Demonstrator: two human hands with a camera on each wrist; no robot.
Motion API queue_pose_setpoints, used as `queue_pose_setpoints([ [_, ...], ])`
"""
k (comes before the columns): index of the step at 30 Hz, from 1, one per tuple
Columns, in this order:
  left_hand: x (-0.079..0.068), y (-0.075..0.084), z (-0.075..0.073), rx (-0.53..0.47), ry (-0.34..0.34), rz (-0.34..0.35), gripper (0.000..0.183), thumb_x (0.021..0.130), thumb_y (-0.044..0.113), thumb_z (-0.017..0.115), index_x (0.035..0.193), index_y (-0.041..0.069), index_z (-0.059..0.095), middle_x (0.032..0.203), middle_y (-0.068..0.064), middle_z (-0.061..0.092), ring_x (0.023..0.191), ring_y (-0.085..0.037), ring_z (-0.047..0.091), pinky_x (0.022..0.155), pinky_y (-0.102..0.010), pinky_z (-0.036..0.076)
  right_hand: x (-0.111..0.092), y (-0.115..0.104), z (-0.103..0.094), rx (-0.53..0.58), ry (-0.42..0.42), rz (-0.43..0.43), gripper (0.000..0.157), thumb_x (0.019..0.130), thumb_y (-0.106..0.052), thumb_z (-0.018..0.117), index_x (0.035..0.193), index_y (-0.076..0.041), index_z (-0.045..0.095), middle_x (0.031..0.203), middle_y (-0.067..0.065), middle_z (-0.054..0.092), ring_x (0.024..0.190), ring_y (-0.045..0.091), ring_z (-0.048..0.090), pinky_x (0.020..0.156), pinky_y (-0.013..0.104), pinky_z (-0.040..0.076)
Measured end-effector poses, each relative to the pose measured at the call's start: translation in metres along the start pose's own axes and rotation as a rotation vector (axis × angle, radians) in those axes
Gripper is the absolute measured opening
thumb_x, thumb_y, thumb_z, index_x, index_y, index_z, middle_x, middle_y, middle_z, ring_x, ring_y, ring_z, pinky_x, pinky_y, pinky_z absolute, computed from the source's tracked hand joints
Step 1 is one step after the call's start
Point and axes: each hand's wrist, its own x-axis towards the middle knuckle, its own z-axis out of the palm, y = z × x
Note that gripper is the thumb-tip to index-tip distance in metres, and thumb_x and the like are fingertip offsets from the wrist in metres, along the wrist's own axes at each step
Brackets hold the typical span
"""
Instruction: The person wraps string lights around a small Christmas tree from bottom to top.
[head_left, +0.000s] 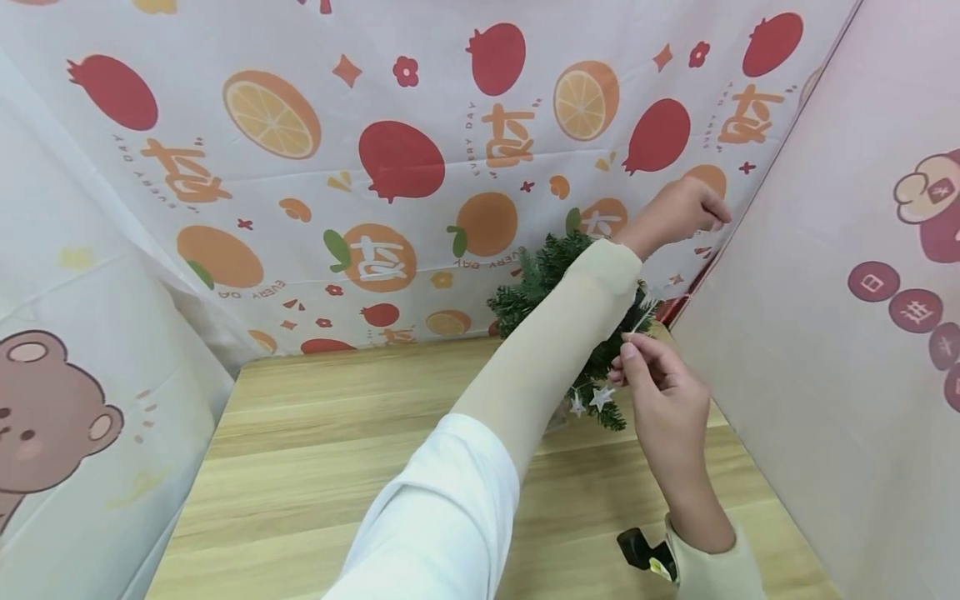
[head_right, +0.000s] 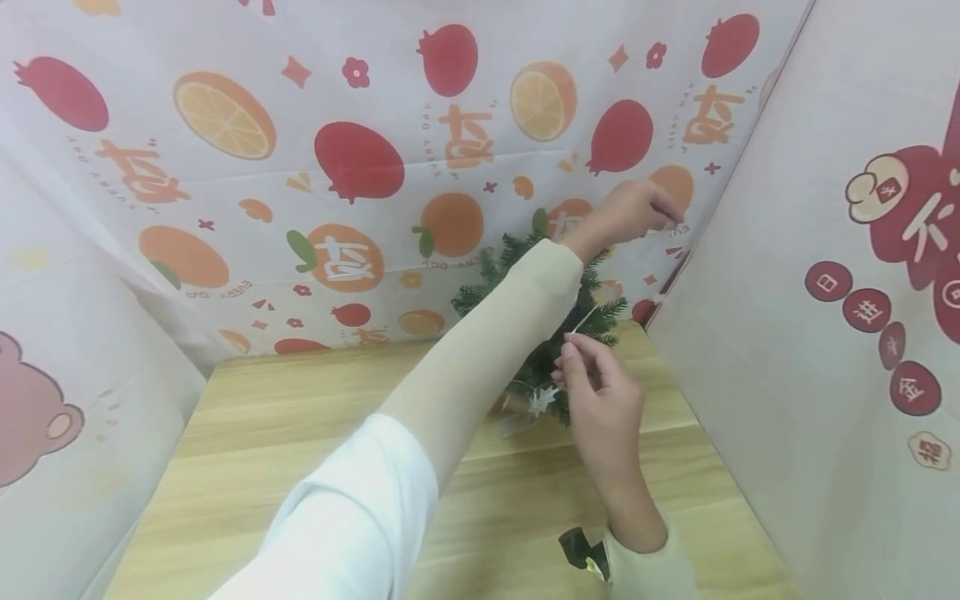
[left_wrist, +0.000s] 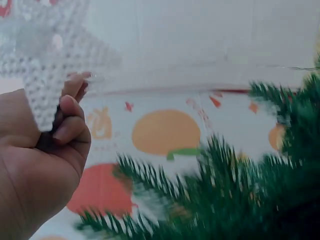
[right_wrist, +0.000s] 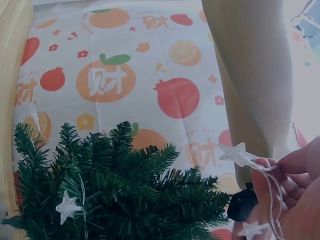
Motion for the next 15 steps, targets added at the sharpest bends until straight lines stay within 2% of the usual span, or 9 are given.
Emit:
queue_pose_setpoints([
  [3,-0.004,-0.013,-0.009,0.027,0.027,-0.051,0.025,0.102,0.014,0.06,0.119,0.022,0.076,0.123,0.011,0.069,0.113,-0.001,0.059,0.086,-0.012,0.048,0.001,0.002,0.003,-0.025,-0.027,0.008,0.02,0.101,-0.014,0.062,0.113,-0.002,0.072,0.09,0.011,0.072,0.078,0.01,0.07,0.073,0.021,0.058],
  [6,-0.008,-0.022,-0.019,0.056,0.041,-0.067,0.027,0.103,0.012,0.056,0.12,0.021,0.076,0.127,0.009,0.068,0.12,-0.002,0.057,0.09,-0.013,0.048,0.003,0.001,0.006,-0.05,-0.052,0.023,0.021,0.101,-0.018,0.062,0.114,-0.004,0.073,0.092,0.011,0.073,0.082,0.01,0.071,0.076,0.02,0.058],
  [11,-0.016,-0.037,-0.033,0.06,0.067,-0.086,0.032,0.103,0.006,0.054,0.124,0.019,0.074,0.131,0.007,0.067,0.124,-0.006,0.058,0.093,-0.014,0.049,0.008,-0.003,0.013,-0.064,-0.07,0.049,0.023,0.102,-0.024,0.062,0.114,-0.008,0.073,0.094,0.009,0.074,0.084,0.011,0.07,0.077,0.018,0.056],
  [15,-0.019,-0.051,-0.044,0.051,0.083,-0.117,0.03,0.103,0.008,0.056,0.125,0.018,0.073,0.133,0.006,0.066,0.123,-0.007,0.059,0.093,-0.016,0.05,0.014,-0.007,0.018,-0.037,-0.067,0.051,0.023,0.102,-0.025,0.063,0.114,-0.008,0.073,0.092,0.008,0.073,0.083,0.012,0.07,0.074,0.02,0.056],
])
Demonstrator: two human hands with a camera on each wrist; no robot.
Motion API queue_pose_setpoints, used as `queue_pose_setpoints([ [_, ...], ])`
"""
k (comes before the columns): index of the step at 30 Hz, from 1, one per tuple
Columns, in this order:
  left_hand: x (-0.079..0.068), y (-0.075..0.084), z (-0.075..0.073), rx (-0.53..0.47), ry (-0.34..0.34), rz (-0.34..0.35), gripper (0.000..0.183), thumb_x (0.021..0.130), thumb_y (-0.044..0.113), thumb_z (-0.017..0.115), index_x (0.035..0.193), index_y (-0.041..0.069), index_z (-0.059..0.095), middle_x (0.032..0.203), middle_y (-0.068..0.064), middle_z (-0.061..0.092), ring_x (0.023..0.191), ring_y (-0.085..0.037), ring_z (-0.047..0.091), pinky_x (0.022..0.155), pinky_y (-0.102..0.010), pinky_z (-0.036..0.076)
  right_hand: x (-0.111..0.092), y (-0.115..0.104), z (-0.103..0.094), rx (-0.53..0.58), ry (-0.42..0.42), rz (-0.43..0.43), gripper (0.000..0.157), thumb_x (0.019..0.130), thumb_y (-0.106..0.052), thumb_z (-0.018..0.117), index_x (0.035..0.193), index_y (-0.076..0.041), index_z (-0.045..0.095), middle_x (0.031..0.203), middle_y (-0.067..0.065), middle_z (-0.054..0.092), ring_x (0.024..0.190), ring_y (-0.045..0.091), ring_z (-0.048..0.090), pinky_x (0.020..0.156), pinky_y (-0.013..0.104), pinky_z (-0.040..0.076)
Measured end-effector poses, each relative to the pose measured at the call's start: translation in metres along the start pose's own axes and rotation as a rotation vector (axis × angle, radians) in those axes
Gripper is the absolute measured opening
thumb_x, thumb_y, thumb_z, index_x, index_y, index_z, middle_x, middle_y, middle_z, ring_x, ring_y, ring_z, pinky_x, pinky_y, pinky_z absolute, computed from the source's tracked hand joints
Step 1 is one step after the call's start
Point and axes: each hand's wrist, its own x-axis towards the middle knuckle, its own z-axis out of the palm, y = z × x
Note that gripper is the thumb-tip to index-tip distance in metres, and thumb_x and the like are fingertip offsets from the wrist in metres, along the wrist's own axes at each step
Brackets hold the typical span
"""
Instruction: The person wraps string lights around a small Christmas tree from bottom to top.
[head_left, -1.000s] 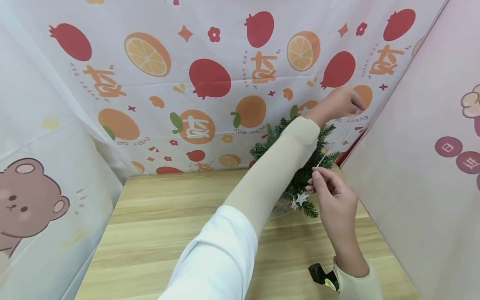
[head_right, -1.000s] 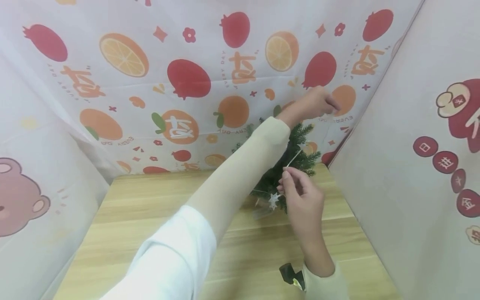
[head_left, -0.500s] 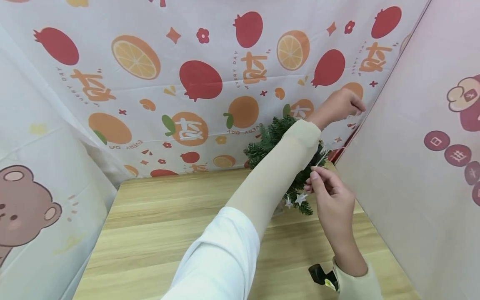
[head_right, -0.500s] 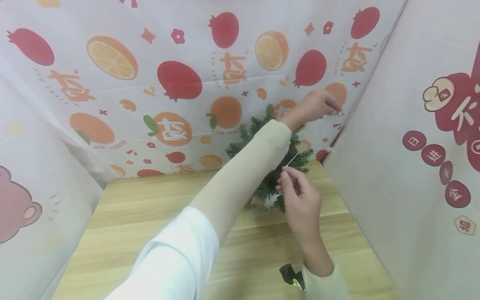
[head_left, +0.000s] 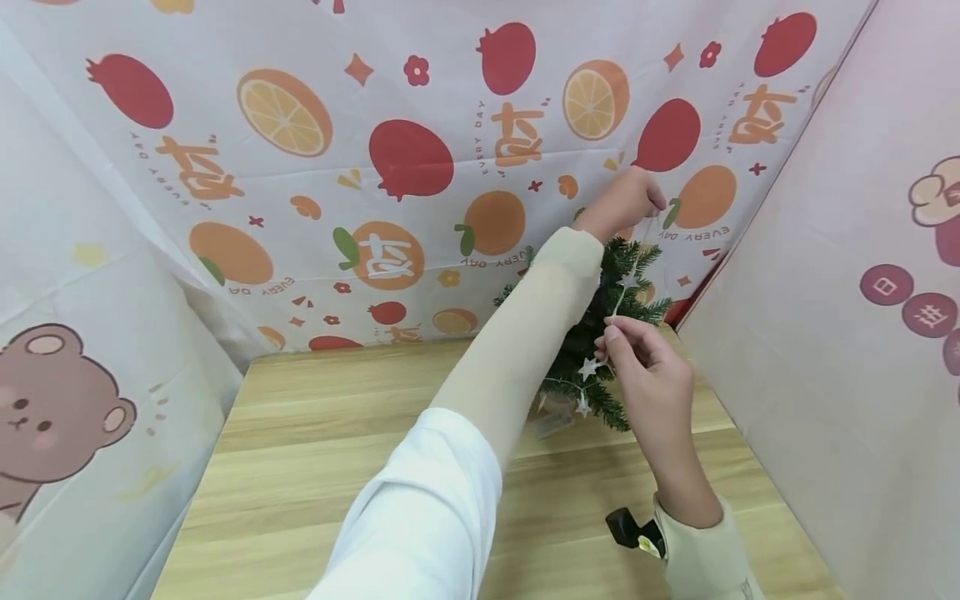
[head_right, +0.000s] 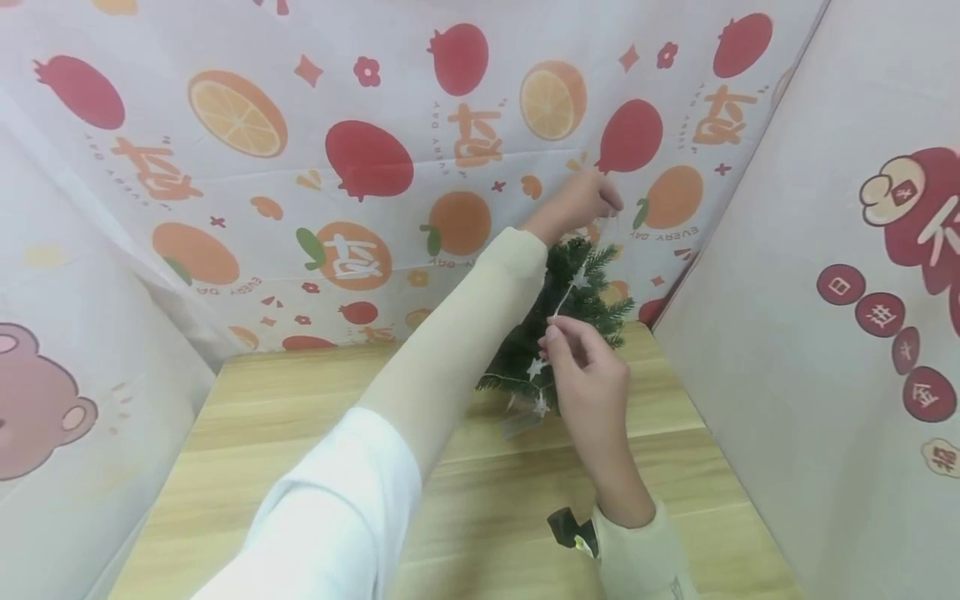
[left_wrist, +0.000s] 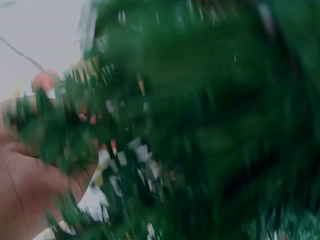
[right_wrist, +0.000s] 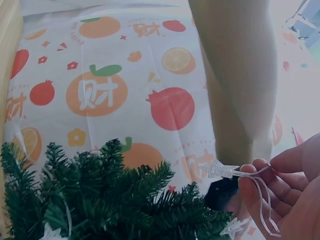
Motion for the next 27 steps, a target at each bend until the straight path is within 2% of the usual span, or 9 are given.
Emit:
queue_pose_setpoints([
  [5,-0.004,-0.019,-0.012,0.015,0.028,0.004,0.027,0.103,0.013,0.058,0.124,0.016,0.074,0.132,0.003,0.067,0.122,-0.01,0.06,0.094,-0.019,0.05,0.007,-0.004,0.007,0.07,-0.007,-0.006,0.026,0.101,-0.021,0.063,0.114,-0.001,0.072,0.091,0.01,0.072,0.081,0.014,0.07,0.076,0.022,0.058],
  [10,-0.007,-0.044,-0.023,-0.107,0.06,0.011,0.025,0.102,0.012,0.059,0.122,0.013,0.074,0.126,0.0,0.07,0.115,-0.012,0.064,0.093,-0.022,0.051,0.014,-0.011,0.014,0.083,-0.04,-0.019,0.026,0.102,-0.023,0.062,0.116,-0.003,0.072,0.092,0.011,0.071,0.081,0.014,0.07,0.076,0.024,0.059],
  [16,-0.008,-0.074,-0.036,-0.15,0.091,0.013,0.025,0.102,0.016,0.061,0.122,0.012,0.074,0.126,-0.001,0.071,0.119,-0.013,0.063,0.099,-0.026,0.05,0.025,-0.019,0.025,0.092,-0.05,-0.052,0.025,0.102,-0.025,0.062,0.116,-0.007,0.073,0.093,0.012,0.071,0.082,0.015,0.07,0.076,0.025,0.059],
  [20,-0.009,-0.087,-0.04,-0.215,0.112,-0.006,0.027,0.102,0.017,0.06,0.126,0.012,0.073,0.129,0.0,0.069,0.121,-0.013,0.061,0.102,-0.028,0.048,0.031,-0.022,0.036,0.123,-0.069,-0.05,0.025,0.102,-0.024,0.062,0.116,-0.007,0.072,0.094,0.012,0.071,0.082,0.016,0.07,0.077,0.027,0.06],
  [23,-0.01,-0.096,-0.041,-0.245,0.136,0.006,0.027,0.103,0.015,0.06,0.126,0.009,0.072,0.131,-0.002,0.068,0.123,-0.015,0.06,0.104,-0.028,0.047,0.035,-0.025,0.047,0.138,-0.087,-0.048,0.024,0.102,-0.024,0.061,0.117,-0.008,0.072,0.094,0.011,0.071,0.082,0.016,0.07,0.078,0.028,0.06],
  [27,-0.013,-0.109,-0.04,-0.273,0.149,0.003,0.027,0.102,0.014,0.06,0.125,0.006,0.072,0.13,-0.006,0.068,0.121,-0.018,0.061,0.102,-0.029,0.048,0.038,-0.029,0.06,0.161,-0.115,-0.037,0.023,0.103,-0.022,0.061,0.117,-0.007,0.072,0.095,0.013,0.071,0.082,0.018,0.07,0.078,0.029,0.06],
])
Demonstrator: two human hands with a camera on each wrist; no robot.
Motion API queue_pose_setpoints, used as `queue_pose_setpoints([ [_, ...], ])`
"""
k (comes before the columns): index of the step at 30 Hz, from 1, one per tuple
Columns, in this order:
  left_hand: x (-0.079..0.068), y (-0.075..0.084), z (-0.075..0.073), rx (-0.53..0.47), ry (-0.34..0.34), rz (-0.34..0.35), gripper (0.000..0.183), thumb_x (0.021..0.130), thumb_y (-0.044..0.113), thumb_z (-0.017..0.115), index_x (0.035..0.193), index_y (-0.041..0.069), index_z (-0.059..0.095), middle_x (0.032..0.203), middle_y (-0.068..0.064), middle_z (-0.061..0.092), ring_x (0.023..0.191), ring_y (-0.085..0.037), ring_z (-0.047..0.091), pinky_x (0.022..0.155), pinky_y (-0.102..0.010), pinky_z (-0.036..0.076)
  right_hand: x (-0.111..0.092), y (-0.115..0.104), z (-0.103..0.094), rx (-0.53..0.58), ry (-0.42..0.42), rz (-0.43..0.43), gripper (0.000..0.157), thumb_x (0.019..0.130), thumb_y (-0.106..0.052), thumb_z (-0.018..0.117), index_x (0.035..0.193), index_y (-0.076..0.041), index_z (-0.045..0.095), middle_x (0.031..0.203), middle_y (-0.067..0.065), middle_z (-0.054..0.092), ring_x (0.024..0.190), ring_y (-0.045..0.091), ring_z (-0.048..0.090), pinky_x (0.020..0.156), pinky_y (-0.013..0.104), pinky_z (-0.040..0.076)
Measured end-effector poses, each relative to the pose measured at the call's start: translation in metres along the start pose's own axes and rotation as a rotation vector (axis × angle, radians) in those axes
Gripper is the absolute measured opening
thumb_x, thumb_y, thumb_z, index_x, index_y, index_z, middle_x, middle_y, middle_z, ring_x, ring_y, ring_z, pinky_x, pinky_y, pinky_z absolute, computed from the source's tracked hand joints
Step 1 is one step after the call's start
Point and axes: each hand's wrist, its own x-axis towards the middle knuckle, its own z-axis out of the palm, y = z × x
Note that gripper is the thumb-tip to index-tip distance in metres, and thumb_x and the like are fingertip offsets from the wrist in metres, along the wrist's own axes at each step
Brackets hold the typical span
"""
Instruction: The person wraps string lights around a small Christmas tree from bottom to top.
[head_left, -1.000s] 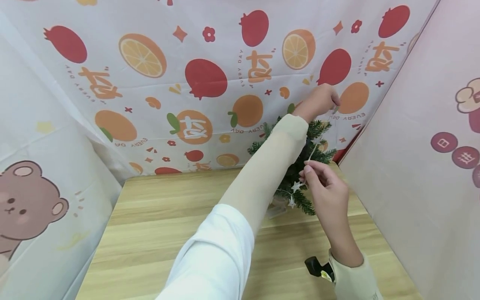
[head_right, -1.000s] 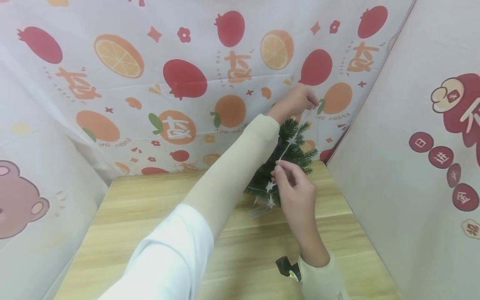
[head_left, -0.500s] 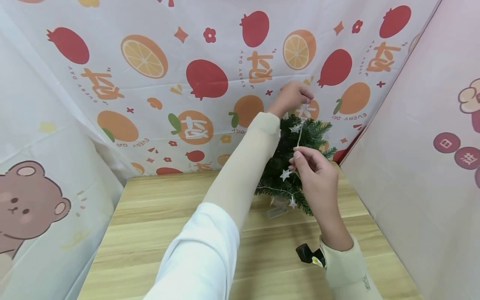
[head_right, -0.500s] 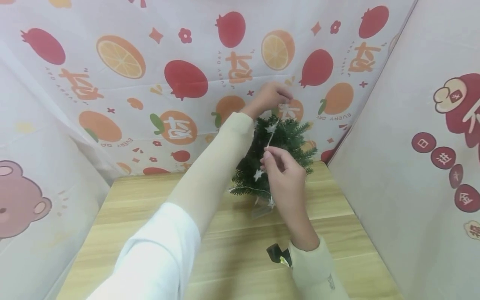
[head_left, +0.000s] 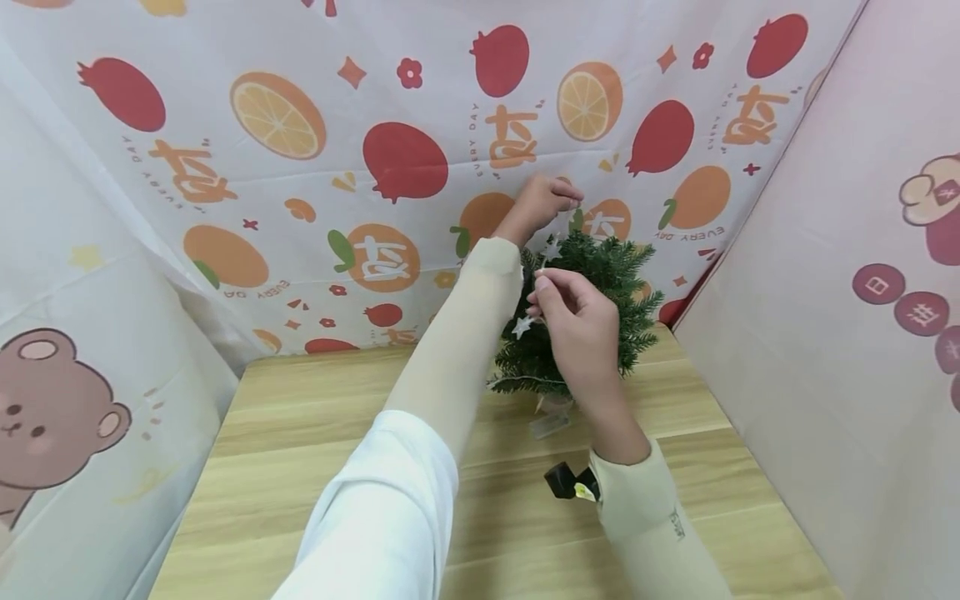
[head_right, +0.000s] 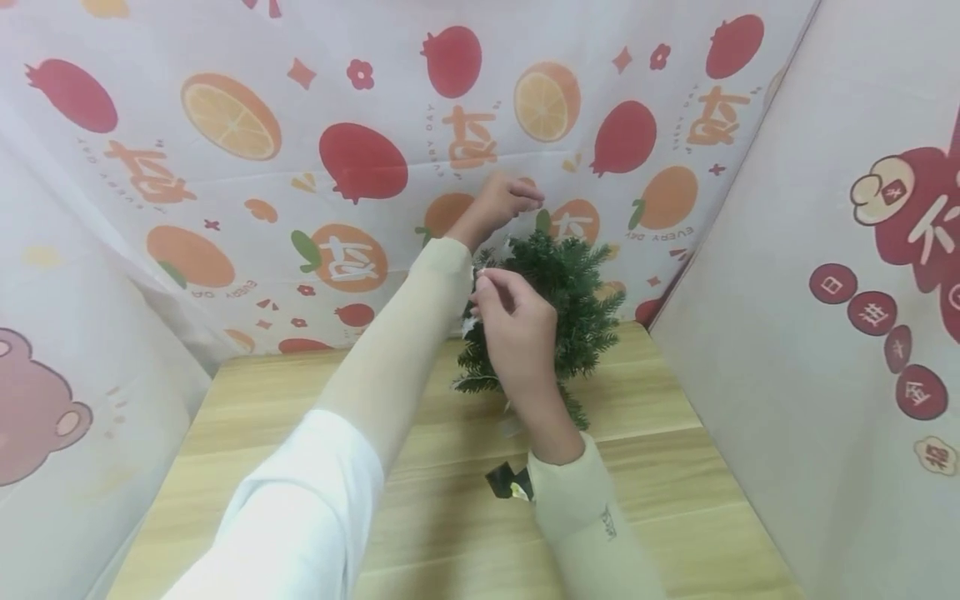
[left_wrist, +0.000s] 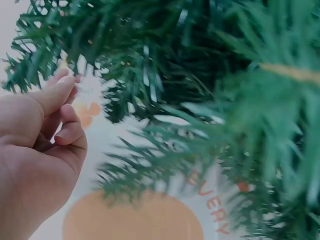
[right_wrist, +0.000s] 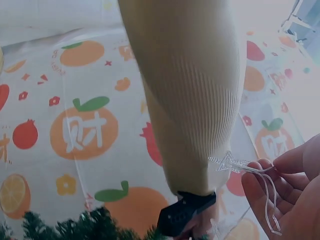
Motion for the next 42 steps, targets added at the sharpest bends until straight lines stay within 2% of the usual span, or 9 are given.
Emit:
queue_pose_setpoints([
  [6,-0.008,-0.021,-0.003,0.001,-0.014,-0.043,0.025,0.102,0.017,0.062,0.123,0.01,0.074,0.131,-0.003,0.068,0.119,-0.017,0.061,0.1,-0.031,0.049,-0.002,0.003,0.017,0.017,-0.056,0.024,0.023,0.102,-0.02,0.061,0.116,-0.005,0.071,0.096,0.017,0.071,0.084,0.022,0.07,0.08,0.038,0.06],
  [9,-0.011,-0.03,-0.004,0.026,-0.038,-0.025,0.026,0.102,0.019,0.062,0.123,0.009,0.073,0.13,-0.005,0.069,0.119,-0.017,0.062,0.099,-0.032,0.05,-0.007,0.008,0.025,0.007,-0.075,0.038,0.023,0.102,-0.021,0.061,0.117,-0.006,0.071,0.095,0.015,0.071,0.083,0.021,0.07,0.077,0.04,0.06],
  [14,-0.017,-0.049,-0.01,0.018,-0.037,-0.012,0.025,0.101,0.016,0.063,0.122,0.006,0.073,0.125,-0.008,0.071,0.116,-0.02,0.064,0.097,-0.033,0.051,-0.016,0.017,0.04,0.013,-0.113,0.066,0.023,0.102,-0.021,0.061,0.117,-0.007,0.072,0.092,0.012,0.072,0.082,0.02,0.07,0.072,0.037,0.06],
  [22,-0.03,-0.067,-0.014,-0.06,0.0,-0.055,0.024,0.1,0.017,0.065,0.12,0.007,0.075,0.12,-0.006,0.072,0.112,-0.019,0.064,0.095,-0.035,0.051,-0.022,0.025,0.057,0.012,-0.14,0.084,0.021,0.102,-0.02,0.061,0.116,-0.009,0.073,0.091,0.009,0.072,0.081,0.017,0.07,0.07,0.035,0.059],
  [27,-0.034,-0.073,-0.008,-0.107,0.006,-0.042,0.025,0.101,0.015,0.063,0.121,0.004,0.073,0.123,-0.01,0.071,0.111,-0.03,0.063,0.083,-0.035,0.05,-0.02,0.025,0.06,0.006,-0.133,0.097,0.021,0.102,-0.019,0.061,0.114,-0.006,0.073,0.089,0.009,0.071,0.08,0.017,0.069,0.074,0.043,0.06],
  [33,-0.035,-0.084,0.002,-0.132,0.024,-0.098,0.022,0.102,0.012,0.06,0.119,0.007,0.074,0.129,-0.008,0.068,0.103,-0.014,0.062,0.084,-0.03,0.05,-0.022,0.034,0.054,0.008,-0.15,0.144,0.021,0.102,-0.019,0.061,0.114,-0.005,0.072,0.089,0.012,0.07,0.079,0.021,0.069,0.075,0.046,0.061],
  [36,-0.036,-0.09,0.006,-0.147,0.01,-0.117,0.023,0.103,0.01,0.058,0.121,0.008,0.073,0.135,-0.009,0.064,0.093,-0.015,0.057,0.082,-0.037,0.049,-0.027,0.041,0.05,0.008,-0.153,0.176,0.021,0.102,-0.02,0.061,0.113,-0.006,0.072,0.09,0.014,0.07,0.08,0.024,0.069,0.074,0.042,0.061],
  [39,-0.037,-0.095,0.008,-0.147,0.011,-0.126,0.025,0.103,0.01,0.058,0.123,0.008,0.072,0.137,-0.009,0.063,0.101,-0.018,0.06,0.088,-0.039,0.05,-0.034,0.046,0.045,-0.007,-0.162,0.207,0.021,0.102,-0.022,0.062,0.113,-0.008,0.073,0.09,0.013,0.07,0.081,0.027,0.069,0.072,0.036,0.061],
  [42,-0.039,-0.098,0.007,-0.114,0.019,-0.116,0.025,0.103,0.011,0.059,0.123,0.008,0.072,0.135,-0.01,0.064,0.119,-0.021,0.061,0.099,-0.037,0.051,-0.04,0.05,0.039,-0.049,-0.162,0.22,0.02,0.102,-0.023,0.062,0.111,-0.011,0.074,0.087,0.009,0.071,0.078,0.027,0.069,0.068,0.032,0.059],
])
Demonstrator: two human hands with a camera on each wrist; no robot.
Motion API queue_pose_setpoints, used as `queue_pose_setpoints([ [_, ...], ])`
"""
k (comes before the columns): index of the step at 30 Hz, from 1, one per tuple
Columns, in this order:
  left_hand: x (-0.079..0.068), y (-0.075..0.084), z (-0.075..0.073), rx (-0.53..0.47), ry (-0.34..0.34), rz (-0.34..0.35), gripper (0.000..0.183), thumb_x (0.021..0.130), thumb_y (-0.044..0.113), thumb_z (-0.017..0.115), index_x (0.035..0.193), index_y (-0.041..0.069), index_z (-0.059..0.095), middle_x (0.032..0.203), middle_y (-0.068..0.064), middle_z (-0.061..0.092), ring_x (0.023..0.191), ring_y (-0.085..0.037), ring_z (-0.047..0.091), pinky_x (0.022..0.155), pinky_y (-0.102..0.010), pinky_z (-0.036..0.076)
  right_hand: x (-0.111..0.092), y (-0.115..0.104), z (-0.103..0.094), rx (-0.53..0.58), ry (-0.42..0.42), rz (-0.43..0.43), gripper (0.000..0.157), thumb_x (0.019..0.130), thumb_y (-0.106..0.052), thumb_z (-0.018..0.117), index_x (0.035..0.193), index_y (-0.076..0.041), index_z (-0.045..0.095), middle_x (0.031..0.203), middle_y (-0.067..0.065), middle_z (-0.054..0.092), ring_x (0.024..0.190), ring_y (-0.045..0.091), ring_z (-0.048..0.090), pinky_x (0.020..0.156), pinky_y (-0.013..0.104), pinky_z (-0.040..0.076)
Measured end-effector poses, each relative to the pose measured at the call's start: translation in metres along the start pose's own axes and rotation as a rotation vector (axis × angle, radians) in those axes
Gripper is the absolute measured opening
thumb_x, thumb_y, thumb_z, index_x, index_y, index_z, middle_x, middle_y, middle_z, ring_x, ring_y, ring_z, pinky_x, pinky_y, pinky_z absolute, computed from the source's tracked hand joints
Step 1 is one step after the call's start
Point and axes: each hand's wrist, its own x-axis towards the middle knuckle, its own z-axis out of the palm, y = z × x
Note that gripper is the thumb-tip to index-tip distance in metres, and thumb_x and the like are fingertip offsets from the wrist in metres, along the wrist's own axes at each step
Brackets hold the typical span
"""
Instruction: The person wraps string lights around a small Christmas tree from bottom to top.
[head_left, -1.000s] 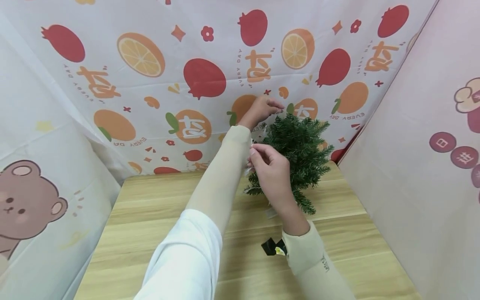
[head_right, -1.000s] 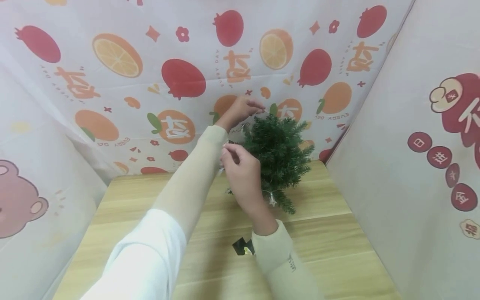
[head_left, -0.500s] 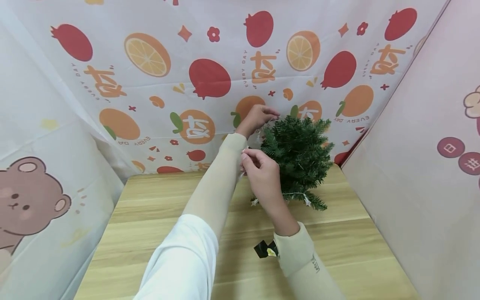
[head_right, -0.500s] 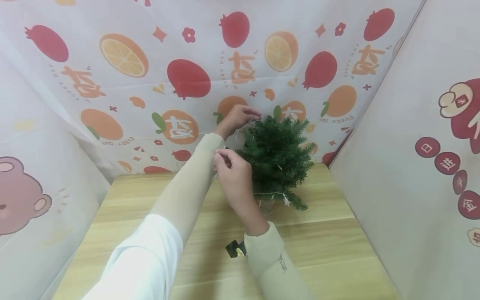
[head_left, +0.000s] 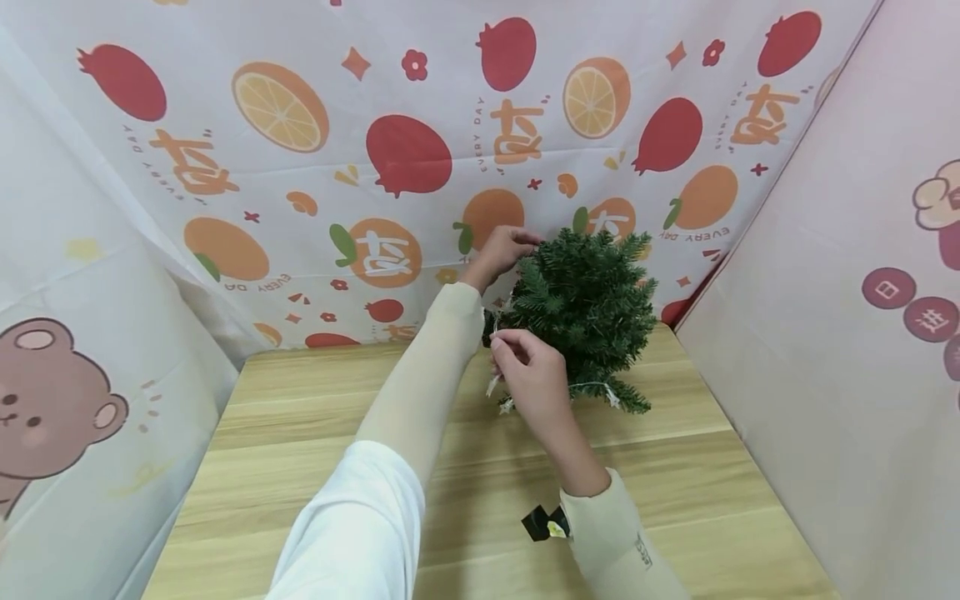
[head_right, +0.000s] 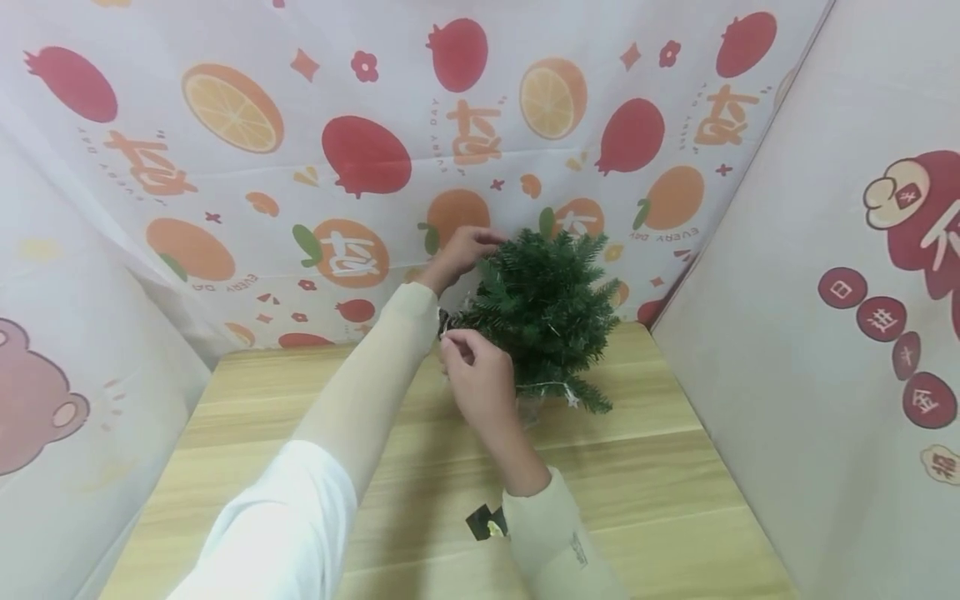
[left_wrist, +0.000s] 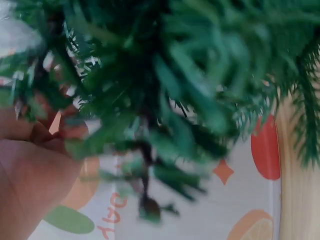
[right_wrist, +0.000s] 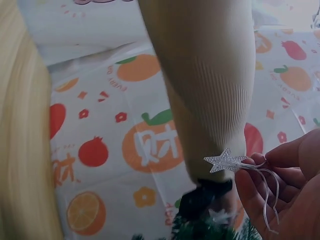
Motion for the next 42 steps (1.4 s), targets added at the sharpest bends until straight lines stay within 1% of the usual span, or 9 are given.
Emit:
queue_pose_setpoints([
  [7,-0.014,-0.009,-0.006,0.015,-0.007,0.011,0.025,0.104,0.013,0.058,0.123,0.009,0.072,0.134,-0.009,0.065,0.128,-0.024,0.057,0.107,-0.04,0.048,-0.013,0.018,-0.002,-0.069,-0.004,0.02,0.015,0.1,-0.022,0.064,0.104,-0.014,0.076,0.077,0.001,0.07,0.073,0.024,0.068,0.061,0.028,0.054],
  [13,-0.036,-0.011,-0.008,-0.095,-0.021,0.05,0.028,0.104,0.012,0.057,0.129,0.009,0.069,0.138,-0.008,0.063,0.126,-0.024,0.059,0.107,-0.043,0.048,-0.024,0.029,-0.003,-0.079,0.006,0.048,0.013,0.098,-0.021,0.066,0.103,-0.015,0.076,0.078,0.001,0.071,0.075,0.025,0.069,0.062,0.028,0.054],
  [16,-0.061,-0.014,-0.012,-0.162,0.005,0.068,0.03,0.103,0.012,0.058,0.131,0.008,0.067,0.136,-0.01,0.063,0.125,-0.027,0.06,0.107,-0.044,0.048,-0.028,0.032,-0.005,-0.055,0.004,0.076,0.014,0.099,-0.022,0.066,0.104,-0.014,0.075,0.081,0.002,0.071,0.077,0.026,0.069,0.064,0.03,0.057],
  [20,-0.108,-0.024,-0.005,-0.204,0.074,0.069,0.032,0.102,0.018,0.062,0.133,0.012,0.065,0.133,-0.01,0.065,0.119,-0.023,0.063,0.102,-0.037,0.052,-0.035,0.036,-0.007,-0.014,-0.017,0.11,0.016,0.1,-0.021,0.065,0.107,-0.011,0.074,0.086,0.007,0.072,0.08,0.026,0.07,0.066,0.031,0.06],
  [23,-0.146,-0.033,0.007,-0.197,0.149,0.065,0.031,0.1,0.02,0.065,0.131,0.016,0.067,0.123,-0.01,0.068,0.097,-0.017,0.065,0.084,-0.029,0.055,-0.038,0.041,-0.007,0.004,-0.047,0.133,0.016,0.1,-0.021,0.064,0.106,-0.01,0.073,0.089,0.01,0.072,0.083,0.027,0.07,0.069,0.036,0.061],
  [26,-0.176,-0.04,0.02,-0.177,0.242,0.09,0.029,0.099,0.02,0.066,0.127,0.016,0.07,0.113,-0.012,0.067,0.08,-0.017,0.058,0.067,-0.025,0.049,-0.039,0.045,-0.007,-0.002,-0.05,0.143,0.016,0.1,-0.022,0.065,0.105,-0.01,0.073,0.089,0.009,0.071,0.082,0.025,0.069,0.07,0.038,0.061],
  [32,-0.211,-0.042,0.041,-0.113,0.378,0.171,0.027,0.099,0.02,0.066,0.125,0.016,0.071,0.108,-0.004,0.067,0.074,-0.014,0.054,0.06,-0.024,0.044,-0.041,0.05,-0.011,-0.084,-0.043,0.121,0.019,0.099,-0.029,0.066,0.105,-0.013,0.075,0.09,0.007,0.072,0.079,0.018,0.065,0.067,0.029,0.056],
  [37,-0.224,-0.035,0.051,-0.033,0.339,0.286,0.026,0.099,0.017,0.067,0.124,0.015,0.072,0.107,-0.001,0.069,0.07,-0.011,0.052,0.058,-0.025,0.044,-0.044,0.048,-0.017,-0.132,-0.041,0.105,0.013,0.098,-0.026,0.067,0.101,-0.016,0.075,0.089,0.003,0.071,0.079,0.014,0.061,0.066,0.026,0.05],
  [42,-0.224,-0.027,0.058,0.061,0.291,0.482,0.025,0.097,0.012,0.067,0.121,0.01,0.073,0.117,-0.004,0.071,0.074,-0.01,0.054,0.063,-0.024,0.047,-0.046,0.046,-0.027,-0.109,-0.03,0.113,0.012,0.098,-0.021,0.066,0.1,-0.012,0.073,0.085,0.005,0.069,0.078,0.021,0.062,0.064,0.026,0.05],
])
